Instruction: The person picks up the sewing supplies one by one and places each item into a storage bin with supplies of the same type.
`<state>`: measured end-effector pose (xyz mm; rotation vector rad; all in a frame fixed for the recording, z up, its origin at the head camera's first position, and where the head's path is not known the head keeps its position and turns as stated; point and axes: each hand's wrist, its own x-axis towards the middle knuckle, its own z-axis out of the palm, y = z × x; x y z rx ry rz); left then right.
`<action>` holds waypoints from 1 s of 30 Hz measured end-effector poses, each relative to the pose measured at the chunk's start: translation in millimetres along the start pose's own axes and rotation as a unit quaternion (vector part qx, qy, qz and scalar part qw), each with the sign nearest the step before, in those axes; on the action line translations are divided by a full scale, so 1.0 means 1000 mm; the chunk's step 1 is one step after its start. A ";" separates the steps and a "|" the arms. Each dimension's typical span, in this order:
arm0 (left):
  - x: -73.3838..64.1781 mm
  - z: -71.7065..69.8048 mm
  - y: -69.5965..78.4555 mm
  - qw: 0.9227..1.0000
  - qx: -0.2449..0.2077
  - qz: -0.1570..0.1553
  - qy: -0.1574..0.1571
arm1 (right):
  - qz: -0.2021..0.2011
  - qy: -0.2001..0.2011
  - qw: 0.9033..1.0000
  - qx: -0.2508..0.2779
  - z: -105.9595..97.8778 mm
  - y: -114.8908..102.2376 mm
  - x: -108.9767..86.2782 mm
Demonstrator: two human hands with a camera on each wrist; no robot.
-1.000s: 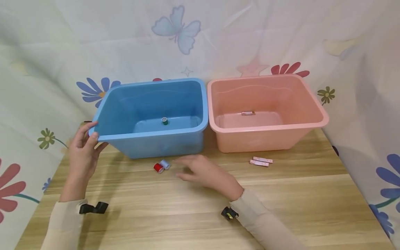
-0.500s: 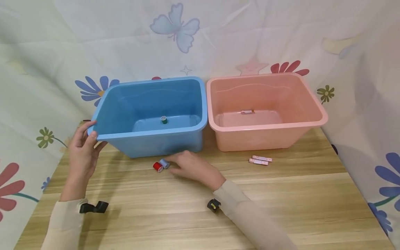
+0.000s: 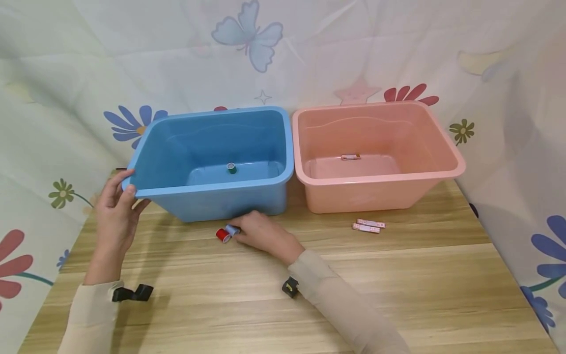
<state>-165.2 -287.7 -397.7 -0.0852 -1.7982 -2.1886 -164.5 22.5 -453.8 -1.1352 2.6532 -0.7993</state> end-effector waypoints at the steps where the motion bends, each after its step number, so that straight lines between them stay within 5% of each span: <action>1: 0.000 0.000 0.000 1.000 0.000 0.000 0.000 | 0.002 0.004 1.000 0.000 0.001 0.000 0.000; 8: 0.000 0.002 -0.001 1.000 -0.001 -0.001 0.000 | 0.020 0.027 0.999 0.006 0.003 0.000 -0.001; 20: -0.001 0.003 0.000 1.000 0.000 -0.005 0.003 | 0.022 -0.003 1.000 0.008 -0.001 0.000 -0.004; 30: -0.001 0.002 -0.001 1.000 0.002 -0.005 0.000 | 0.040 0.012 0.999 0.010 0.008 -0.003 -0.005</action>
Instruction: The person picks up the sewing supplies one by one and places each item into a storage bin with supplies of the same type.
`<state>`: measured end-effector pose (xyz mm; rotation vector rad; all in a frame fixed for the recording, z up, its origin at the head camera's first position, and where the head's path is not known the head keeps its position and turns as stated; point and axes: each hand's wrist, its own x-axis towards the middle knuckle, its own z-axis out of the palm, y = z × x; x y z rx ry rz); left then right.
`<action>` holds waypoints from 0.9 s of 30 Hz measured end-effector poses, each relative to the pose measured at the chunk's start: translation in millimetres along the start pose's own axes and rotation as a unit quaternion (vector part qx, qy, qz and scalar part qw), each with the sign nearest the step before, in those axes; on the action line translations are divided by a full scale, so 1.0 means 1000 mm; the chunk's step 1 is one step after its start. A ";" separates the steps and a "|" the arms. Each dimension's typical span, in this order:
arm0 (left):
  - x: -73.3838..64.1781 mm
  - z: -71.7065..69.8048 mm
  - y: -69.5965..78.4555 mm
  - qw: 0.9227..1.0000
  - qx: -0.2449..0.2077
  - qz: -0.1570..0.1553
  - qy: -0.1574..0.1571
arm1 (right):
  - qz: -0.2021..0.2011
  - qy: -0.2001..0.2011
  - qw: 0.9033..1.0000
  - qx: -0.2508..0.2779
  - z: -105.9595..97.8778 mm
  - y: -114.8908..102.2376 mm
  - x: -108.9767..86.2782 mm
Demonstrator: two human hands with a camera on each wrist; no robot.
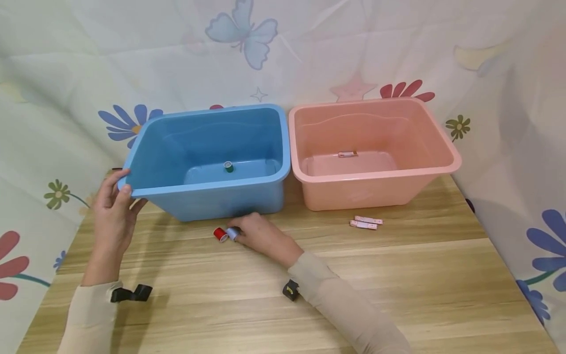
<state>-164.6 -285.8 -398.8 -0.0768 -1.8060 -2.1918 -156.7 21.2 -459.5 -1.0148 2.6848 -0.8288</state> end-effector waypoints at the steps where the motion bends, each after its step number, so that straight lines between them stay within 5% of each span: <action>1: 0.000 0.000 0.000 1.000 0.000 0.000 -0.002 | 0.002 0.005 1.000 0.000 0.000 0.000 0.000; 7: 0.000 0.000 -0.001 1.000 -0.001 -0.003 -0.002 | 0.014 0.036 0.999 0.021 -0.005 0.003 -0.004; 15: 0.001 0.000 0.000 1.000 -0.001 -0.002 -0.005 | 0.042 0.065 0.987 0.143 -0.014 0.014 -0.015; 27: 0.000 0.000 -0.001 1.000 -0.001 -0.002 -0.004 | 0.005 0.083 0.989 0.124 -0.014 0.022 -0.026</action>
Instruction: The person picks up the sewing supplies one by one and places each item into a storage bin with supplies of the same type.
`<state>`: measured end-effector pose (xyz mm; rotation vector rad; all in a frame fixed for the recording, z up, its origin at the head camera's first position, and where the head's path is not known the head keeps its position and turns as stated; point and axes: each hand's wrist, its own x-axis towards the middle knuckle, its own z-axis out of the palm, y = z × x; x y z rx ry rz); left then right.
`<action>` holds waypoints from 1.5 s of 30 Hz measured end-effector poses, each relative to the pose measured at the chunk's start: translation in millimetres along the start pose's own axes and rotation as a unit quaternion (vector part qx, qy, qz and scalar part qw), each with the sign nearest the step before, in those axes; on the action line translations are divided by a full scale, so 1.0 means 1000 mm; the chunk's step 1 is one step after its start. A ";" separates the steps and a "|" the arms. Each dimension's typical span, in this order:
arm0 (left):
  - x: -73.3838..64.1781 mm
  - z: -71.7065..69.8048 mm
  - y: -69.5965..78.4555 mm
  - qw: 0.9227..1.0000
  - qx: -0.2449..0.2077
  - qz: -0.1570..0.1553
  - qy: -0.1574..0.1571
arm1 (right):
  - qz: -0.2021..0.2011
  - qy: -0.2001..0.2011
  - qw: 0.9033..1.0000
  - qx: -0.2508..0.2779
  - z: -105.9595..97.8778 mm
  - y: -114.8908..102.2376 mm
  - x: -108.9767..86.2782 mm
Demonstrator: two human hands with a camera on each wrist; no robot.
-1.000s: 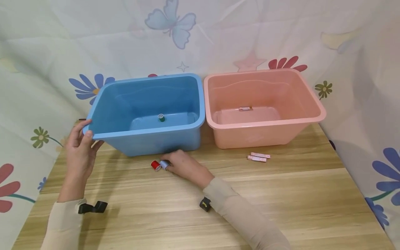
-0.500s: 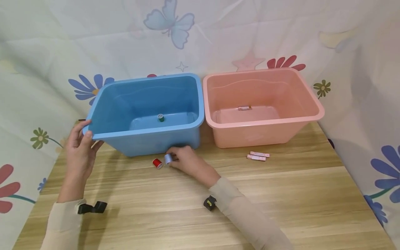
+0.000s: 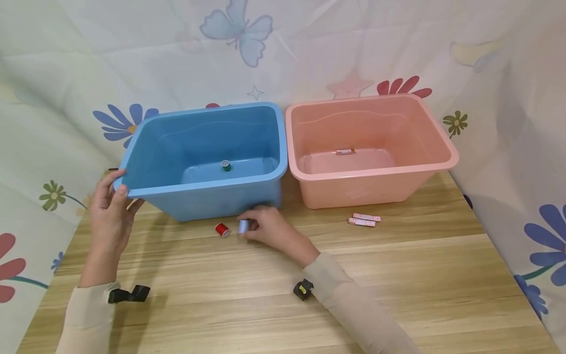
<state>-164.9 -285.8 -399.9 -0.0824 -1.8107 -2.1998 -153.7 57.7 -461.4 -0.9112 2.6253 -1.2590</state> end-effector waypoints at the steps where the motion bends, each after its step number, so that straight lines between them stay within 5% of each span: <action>1: 0.000 0.000 0.000 1.000 -0.001 0.001 -0.001 | 0.001 0.000 1.000 -0.001 0.000 -0.001 0.000; 7: -0.001 0.000 0.000 1.000 -0.002 0.006 -0.002 | 0.027 -0.001 1.000 0.014 0.002 -0.004 -0.003; 14: -0.001 0.000 -0.002 1.000 -0.002 0.008 -0.004 | 0.074 -0.053 0.992 0.092 0.000 0.001 -0.007; 20: -0.002 -0.002 -0.001 1.000 0.001 0.004 -0.001 | 0.012 -0.030 0.999 0.023 -0.003 0.006 -0.007; 26: -0.001 -0.002 -0.001 1.000 -0.008 0.003 -0.008 | -0.029 -0.031 0.999 0.011 -0.006 0.007 -0.009; 35: -0.001 -0.002 -0.002 1.000 -0.015 0.005 -0.008 | -0.027 -0.048 0.998 -0.034 -0.013 0.006 -0.012; 45: -0.001 0.000 -0.002 1.000 -0.014 0.000 -0.009 | 0.004 -0.036 0.999 -0.028 -0.019 0.005 -0.013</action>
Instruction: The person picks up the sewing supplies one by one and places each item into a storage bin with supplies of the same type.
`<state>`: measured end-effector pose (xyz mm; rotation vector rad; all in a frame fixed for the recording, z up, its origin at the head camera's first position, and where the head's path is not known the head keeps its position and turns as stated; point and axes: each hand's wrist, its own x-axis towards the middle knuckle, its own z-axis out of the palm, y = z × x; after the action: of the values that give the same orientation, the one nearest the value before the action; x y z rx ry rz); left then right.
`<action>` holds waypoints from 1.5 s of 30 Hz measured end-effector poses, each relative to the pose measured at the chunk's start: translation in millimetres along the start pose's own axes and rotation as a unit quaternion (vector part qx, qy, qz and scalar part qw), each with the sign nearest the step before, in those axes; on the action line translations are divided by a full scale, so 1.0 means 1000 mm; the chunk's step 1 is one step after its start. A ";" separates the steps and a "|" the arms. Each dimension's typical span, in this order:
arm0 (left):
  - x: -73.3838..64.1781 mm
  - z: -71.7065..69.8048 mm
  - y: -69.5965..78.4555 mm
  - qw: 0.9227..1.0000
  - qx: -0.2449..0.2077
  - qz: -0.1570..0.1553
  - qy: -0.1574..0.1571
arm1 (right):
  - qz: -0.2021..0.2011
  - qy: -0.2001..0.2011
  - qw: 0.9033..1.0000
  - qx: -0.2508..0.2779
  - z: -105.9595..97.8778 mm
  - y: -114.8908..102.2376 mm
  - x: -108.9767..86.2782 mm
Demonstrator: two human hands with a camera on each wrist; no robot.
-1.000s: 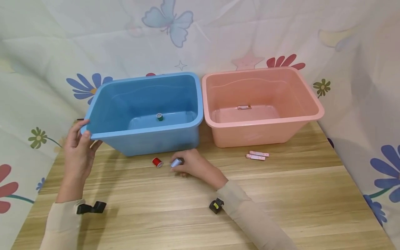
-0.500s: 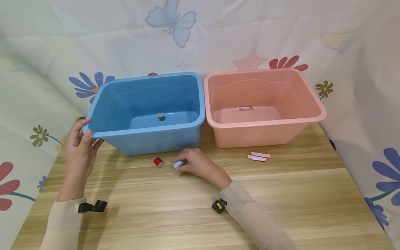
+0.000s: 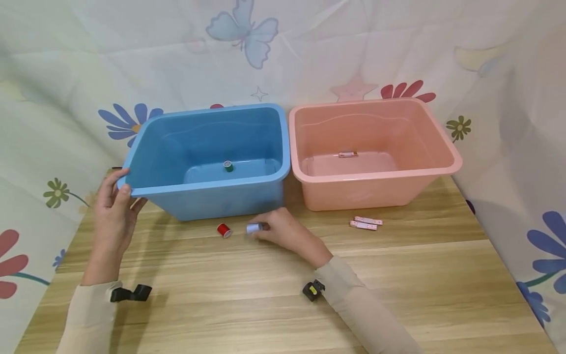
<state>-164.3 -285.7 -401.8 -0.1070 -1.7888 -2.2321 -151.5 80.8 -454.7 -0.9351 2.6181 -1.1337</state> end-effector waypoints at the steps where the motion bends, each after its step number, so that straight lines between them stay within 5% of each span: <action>1: 0.000 0.000 0.000 1.000 0.001 -0.001 0.001 | 0.000 0.001 1.000 0.000 -0.001 0.000 0.000; 10: 0.002 0.000 0.001 1.000 0.010 0.001 -0.001 | -0.037 0.019 0.999 -0.012 -0.002 -0.006 0.003; 21: 0.001 -0.001 -0.004 1.000 0.003 0.002 -0.004 | -0.013 -0.005 1.000 0.014 0.002 -0.010 -0.004; 28: 0.000 0.003 -0.006 1.000 -0.023 0.014 0.012 | -0.025 0.033 0.997 0.060 -0.007 -0.010 -0.018; 35: -0.002 0.004 -0.006 1.000 -0.017 0.011 0.009 | -0.009 0.031 0.992 0.120 -0.006 -0.020 -0.020; 45: -0.003 0.002 -0.008 1.000 0.000 0.007 0.014 | -0.034 0.037 0.995 0.092 -0.009 -0.035 -0.017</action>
<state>-163.5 -281.2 -409.8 -0.0895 -1.7682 -2.2127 -124.2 78.5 -425.9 -0.9672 2.5005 -1.4230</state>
